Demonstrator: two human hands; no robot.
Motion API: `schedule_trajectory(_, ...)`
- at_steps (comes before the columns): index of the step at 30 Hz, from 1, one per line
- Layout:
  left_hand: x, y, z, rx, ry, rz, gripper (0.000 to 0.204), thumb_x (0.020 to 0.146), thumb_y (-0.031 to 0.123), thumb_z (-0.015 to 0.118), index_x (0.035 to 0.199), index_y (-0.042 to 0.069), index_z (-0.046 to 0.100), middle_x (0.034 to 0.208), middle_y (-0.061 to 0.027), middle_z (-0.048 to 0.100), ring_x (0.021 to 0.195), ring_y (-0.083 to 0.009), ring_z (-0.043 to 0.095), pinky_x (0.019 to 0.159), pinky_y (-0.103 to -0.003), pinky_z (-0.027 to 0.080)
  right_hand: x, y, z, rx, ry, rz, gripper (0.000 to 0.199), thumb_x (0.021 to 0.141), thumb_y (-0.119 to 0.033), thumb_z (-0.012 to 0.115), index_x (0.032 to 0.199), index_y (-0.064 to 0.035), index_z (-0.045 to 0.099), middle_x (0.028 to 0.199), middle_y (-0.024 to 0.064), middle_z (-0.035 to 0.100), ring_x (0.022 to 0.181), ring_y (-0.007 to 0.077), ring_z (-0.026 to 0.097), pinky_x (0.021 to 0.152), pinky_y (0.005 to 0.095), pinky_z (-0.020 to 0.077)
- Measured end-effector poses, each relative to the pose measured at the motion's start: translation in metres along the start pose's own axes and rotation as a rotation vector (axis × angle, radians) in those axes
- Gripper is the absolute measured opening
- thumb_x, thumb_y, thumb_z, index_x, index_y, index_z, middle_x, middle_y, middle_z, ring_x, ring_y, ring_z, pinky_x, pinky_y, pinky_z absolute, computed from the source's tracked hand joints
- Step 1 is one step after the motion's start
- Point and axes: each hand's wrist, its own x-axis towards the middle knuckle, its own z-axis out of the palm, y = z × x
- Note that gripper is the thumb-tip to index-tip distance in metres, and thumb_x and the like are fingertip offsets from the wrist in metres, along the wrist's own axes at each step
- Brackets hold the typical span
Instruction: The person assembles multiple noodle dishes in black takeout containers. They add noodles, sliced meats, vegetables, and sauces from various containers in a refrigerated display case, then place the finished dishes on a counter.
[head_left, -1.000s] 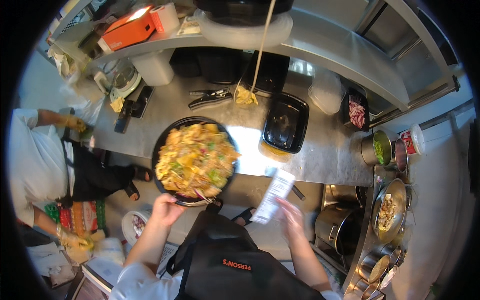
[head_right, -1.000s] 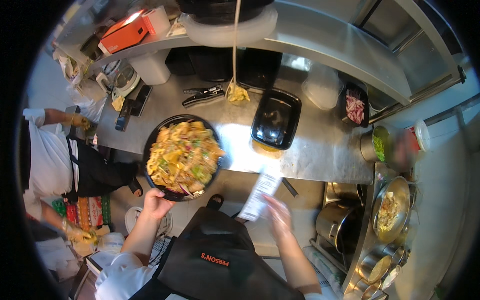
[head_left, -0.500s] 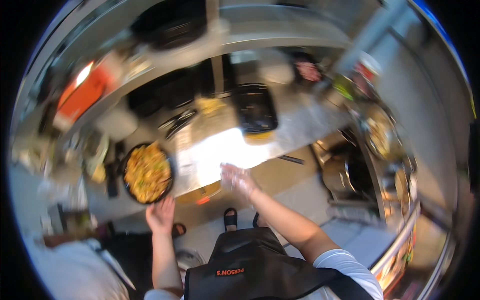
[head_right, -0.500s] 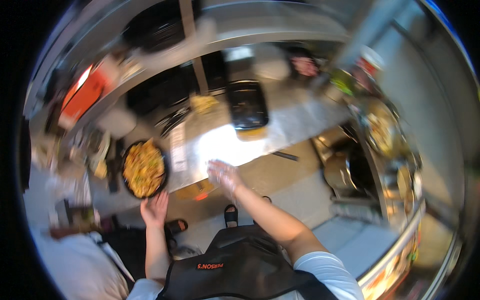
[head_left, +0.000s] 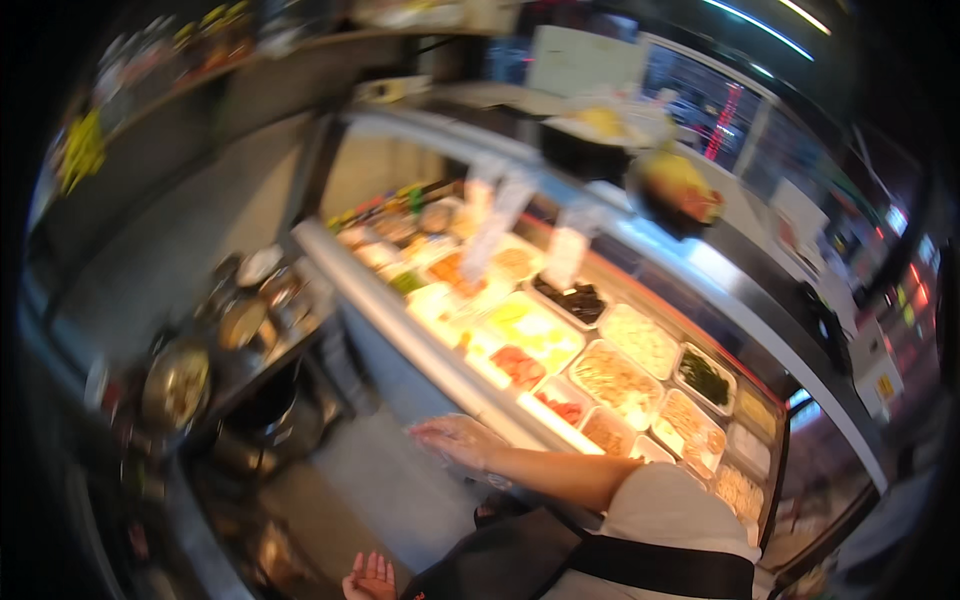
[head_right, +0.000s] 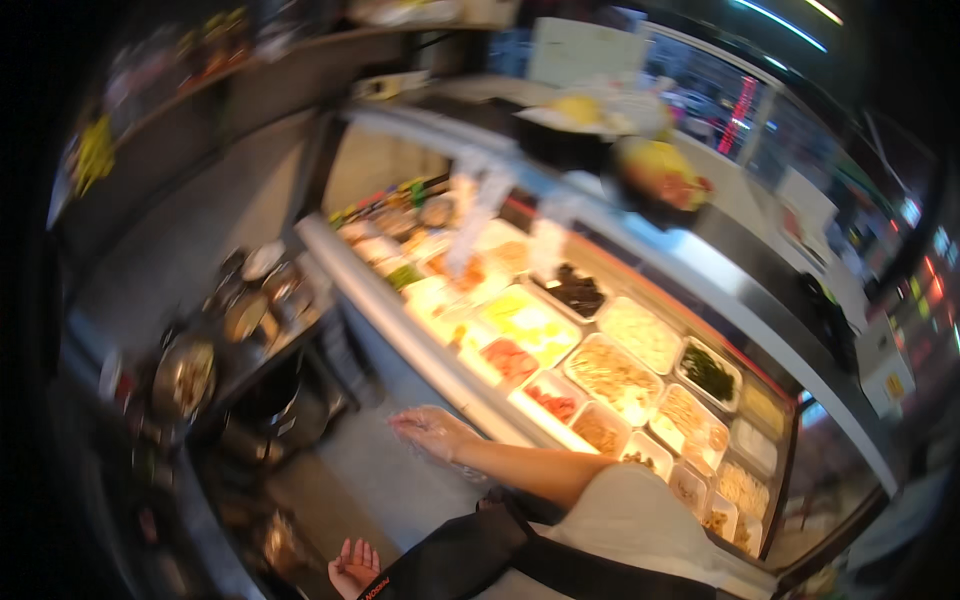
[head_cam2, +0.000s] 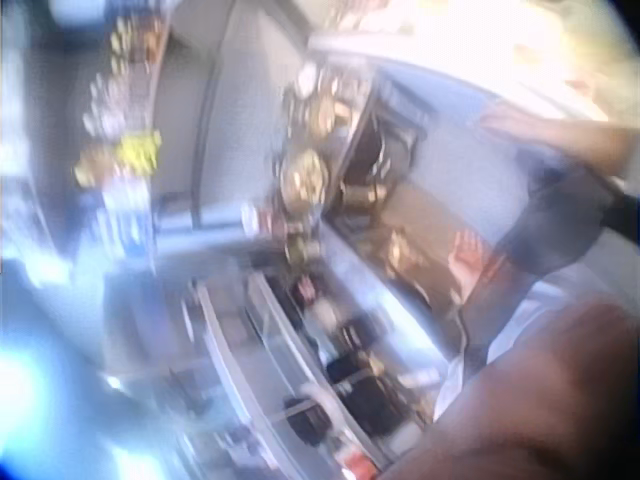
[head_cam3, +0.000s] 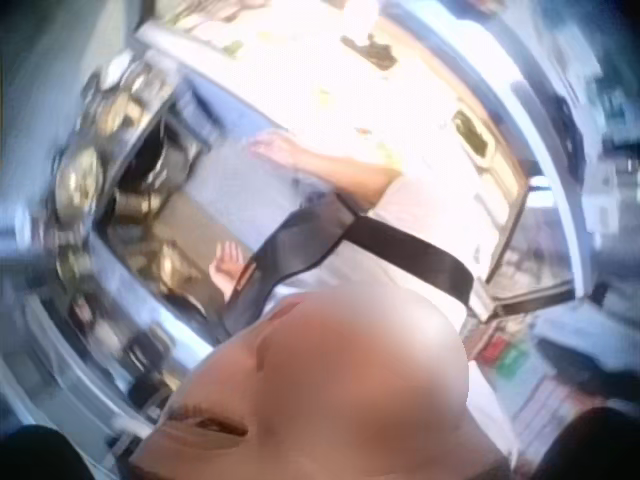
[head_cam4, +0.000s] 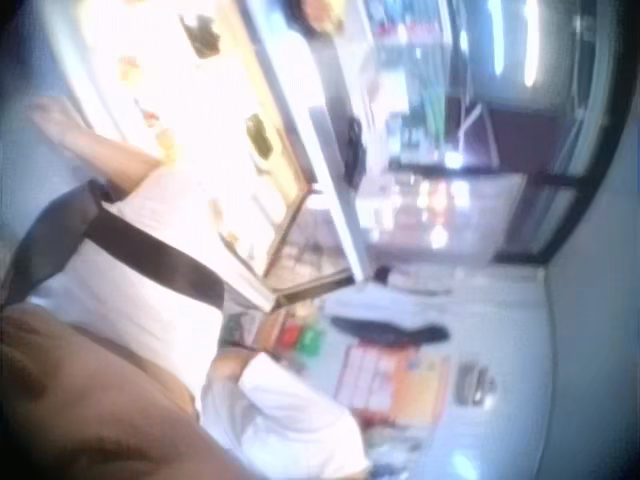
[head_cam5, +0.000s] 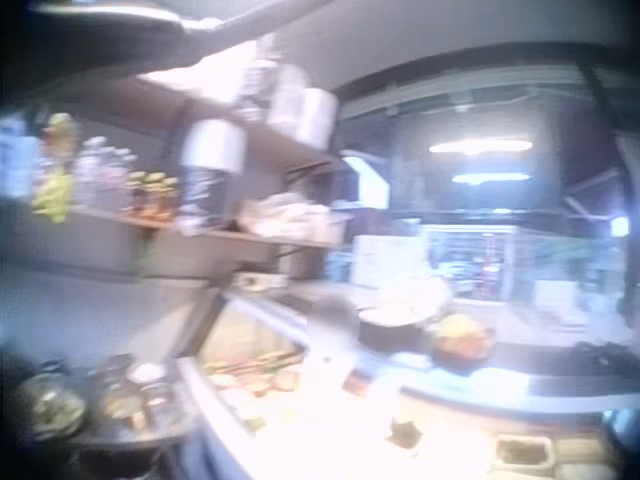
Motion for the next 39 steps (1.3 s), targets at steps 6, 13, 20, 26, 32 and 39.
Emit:
schedule_trajectory(6, 0.082, -0.069, 0.201, 0.51, -0.483, -0.175, 0.052, 0.078, 0.036, 0.052, 0.12, 0.005, 0.048, 0.109, -0.0167, 0.055, 0.101, -0.0297, 0.052, 0.093, -0.042, 0.04, -0.171, -0.06, -0.147, -0.12, 0.297, -0.332, 0.03, 0.088, -0.006, 0.054, 0.118, -0.0037, 0.053, 0.119, 0.0096, 0.055, 0.107, 0.0177, 0.054, 0.089, 0.0282, 0.0458)
schedule_trajectory(13, 0.031, -0.157, 0.426, 0.837, -1.214, -0.301, 0.06, 0.081, 0.035, 0.056, 0.126, -0.001, 0.04, 0.124, -0.0255, 0.047, 0.112, -0.0352, 0.05, 0.093, -0.042, 0.043, -0.323, -0.167, -0.22, -0.366, 0.79, -0.617, 0.03, 0.087, -0.008, 0.053, 0.117, -0.0037, 0.052, 0.112, 0.0146, 0.057, 0.106, 0.0245, 0.056, 0.079, 0.0317, 0.0517)
schedule_trajectory(20, -0.001, -0.232, 0.569, 0.651, -1.232, -0.614, 0.066, 0.083, 0.056, 0.048, 0.12, 0.001, 0.046, 0.125, -0.0254, 0.047, 0.117, -0.0366, 0.046, 0.096, -0.045, 0.041, -0.346, -0.239, -0.3, -0.559, 1.167, -0.388, 0.028, 0.084, -0.019, 0.06, 0.107, -0.0024, 0.059, 0.101, 0.0125, 0.062, 0.092, 0.0199, 0.061, 0.081, 0.0317, 0.0495)
schedule_trajectory(26, -0.023, -0.222, 0.597, 0.733, -1.159, -0.439, 0.049, 0.084, 0.037, 0.052, 0.119, 0.003, 0.047, 0.118, -0.0205, 0.053, 0.111, -0.0339, 0.052, 0.093, -0.045, 0.044, -0.34, -0.28, -0.378, -0.953, 1.269, -0.435, 0.042, 0.082, -0.037, 0.06, 0.108, -0.0044, 0.059, 0.1, 0.0139, 0.061, 0.09, 0.0217, 0.06, 0.075, 0.0345, 0.0507)
schedule_trajectory(32, -0.028, -0.222, 0.578, 0.511, -1.126, -0.43, 0.041, 0.071, 0.02, 0.058, 0.109, 0.013, 0.045, 0.109, -0.0069, 0.049, 0.085, -0.0216, 0.056, 0.078, -0.035, 0.049, -0.295, -0.289, -0.427, -1.2, 1.219, -0.011, 0.033, 0.088, -0.03, 0.052, 0.111, -0.0067, 0.058, 0.099, 0.0127, 0.062, 0.085, 0.0199, 0.06, 0.071, 0.0329, 0.0514)
schedule_trajectory(39, 0.005, -0.143, 0.545, 0.56, -1.0, -0.343, 0.069, 0.071, 0.029, 0.052, 0.135, 0.011, 0.033, 0.134, -0.0138, 0.041, 0.118, -0.0337, 0.044, 0.097, -0.049, 0.038, -0.202, -0.266, -0.532, -2.048, 0.34, 0.449, 0.031, 0.088, -0.022, 0.048, 0.115, -0.0109, 0.058, 0.109, 0.0115, 0.06, 0.095, 0.0253, 0.057, 0.081, 0.036, 0.0473)
